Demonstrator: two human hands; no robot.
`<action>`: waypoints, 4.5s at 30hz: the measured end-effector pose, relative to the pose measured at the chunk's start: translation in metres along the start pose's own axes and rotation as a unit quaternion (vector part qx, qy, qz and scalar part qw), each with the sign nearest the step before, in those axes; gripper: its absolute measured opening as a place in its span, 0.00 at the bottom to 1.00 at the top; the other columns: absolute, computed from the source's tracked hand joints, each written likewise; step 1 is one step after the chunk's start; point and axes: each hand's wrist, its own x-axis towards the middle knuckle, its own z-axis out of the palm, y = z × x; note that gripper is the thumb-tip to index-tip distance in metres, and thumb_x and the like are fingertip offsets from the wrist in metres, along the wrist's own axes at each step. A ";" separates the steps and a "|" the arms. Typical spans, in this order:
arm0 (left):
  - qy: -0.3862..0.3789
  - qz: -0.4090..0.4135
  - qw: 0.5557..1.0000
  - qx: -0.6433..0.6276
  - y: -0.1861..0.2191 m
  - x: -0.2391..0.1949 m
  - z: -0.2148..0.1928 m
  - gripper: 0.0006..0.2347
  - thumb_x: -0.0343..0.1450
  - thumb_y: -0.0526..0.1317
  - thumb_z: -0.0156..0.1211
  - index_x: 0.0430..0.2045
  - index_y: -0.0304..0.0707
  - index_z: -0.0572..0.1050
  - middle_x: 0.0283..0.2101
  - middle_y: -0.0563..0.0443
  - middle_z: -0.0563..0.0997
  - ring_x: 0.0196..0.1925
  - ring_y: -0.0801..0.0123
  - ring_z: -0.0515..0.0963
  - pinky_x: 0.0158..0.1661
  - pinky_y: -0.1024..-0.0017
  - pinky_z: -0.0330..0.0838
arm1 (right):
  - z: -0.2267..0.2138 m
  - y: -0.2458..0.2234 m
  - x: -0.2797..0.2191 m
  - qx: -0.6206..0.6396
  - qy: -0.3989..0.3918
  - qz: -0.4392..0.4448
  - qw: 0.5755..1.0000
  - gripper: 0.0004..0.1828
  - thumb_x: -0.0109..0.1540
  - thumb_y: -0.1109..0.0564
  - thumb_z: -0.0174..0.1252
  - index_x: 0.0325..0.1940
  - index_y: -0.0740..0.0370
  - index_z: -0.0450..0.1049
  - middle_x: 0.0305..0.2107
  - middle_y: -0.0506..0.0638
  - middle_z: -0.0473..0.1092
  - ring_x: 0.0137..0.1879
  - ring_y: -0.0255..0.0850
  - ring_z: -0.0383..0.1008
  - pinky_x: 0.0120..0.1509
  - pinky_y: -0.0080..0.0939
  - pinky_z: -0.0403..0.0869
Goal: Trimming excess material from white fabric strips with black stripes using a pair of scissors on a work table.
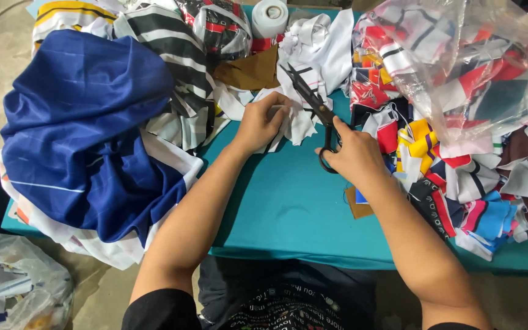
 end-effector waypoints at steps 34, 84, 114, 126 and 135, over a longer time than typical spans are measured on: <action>-0.154 0.068 0.979 -0.113 0.193 -0.074 0.001 0.05 0.69 0.33 0.59 0.36 0.44 0.77 0.22 0.46 0.81 0.26 0.54 0.83 0.32 0.65 0.78 | -0.051 -0.005 -0.044 0.385 0.112 -0.106 0.910 0.32 0.52 0.65 0.48 0.58 0.52 0.82 0.54 0.55 0.74 0.50 0.33 0.78 0.54 0.30 0.76; -0.068 0.096 0.990 -0.075 0.026 -0.033 0.038 0.06 0.70 0.31 0.59 0.38 0.39 0.78 0.17 0.48 0.77 0.20 0.60 0.79 0.24 0.69 0.75 | 0.001 0.007 -0.061 0.092 0.395 -0.263 0.875 0.21 0.53 0.62 0.65 0.50 0.50 0.85 0.35 0.38 0.80 0.40 0.38 0.82 0.60 0.38 0.76; 0.014 0.108 0.993 -0.042 0.021 -0.020 0.030 0.02 0.70 0.32 0.63 0.33 0.37 0.77 0.31 0.42 0.78 0.31 0.52 0.80 0.27 0.65 0.76 | -0.127 -0.057 -0.063 0.017 -0.139 0.069 0.988 0.35 0.65 0.43 0.57 0.71 0.67 0.68 0.47 0.70 0.79 0.53 0.67 0.80 0.62 0.69 0.72; 0.031 0.084 0.995 -0.036 0.022 -0.024 0.033 0.01 0.69 0.30 0.62 0.29 0.36 0.77 0.29 0.45 0.77 0.25 0.58 0.79 0.24 0.69 0.75 | -0.034 0.029 -0.037 -0.167 0.164 -0.111 0.966 0.31 0.55 0.55 0.62 0.64 0.55 0.72 0.32 0.56 0.76 0.35 0.55 0.81 0.40 0.55 0.80; 0.026 0.090 0.993 -0.069 0.025 -0.020 0.029 0.04 0.70 0.32 0.62 0.24 0.36 0.77 0.37 0.45 0.82 0.28 0.59 0.80 0.28 0.70 0.74 | 0.006 0.027 0.013 0.159 0.208 -0.280 0.924 0.12 0.72 0.52 0.56 0.47 0.55 0.84 0.50 0.54 0.79 0.58 0.58 0.75 0.62 0.53 0.72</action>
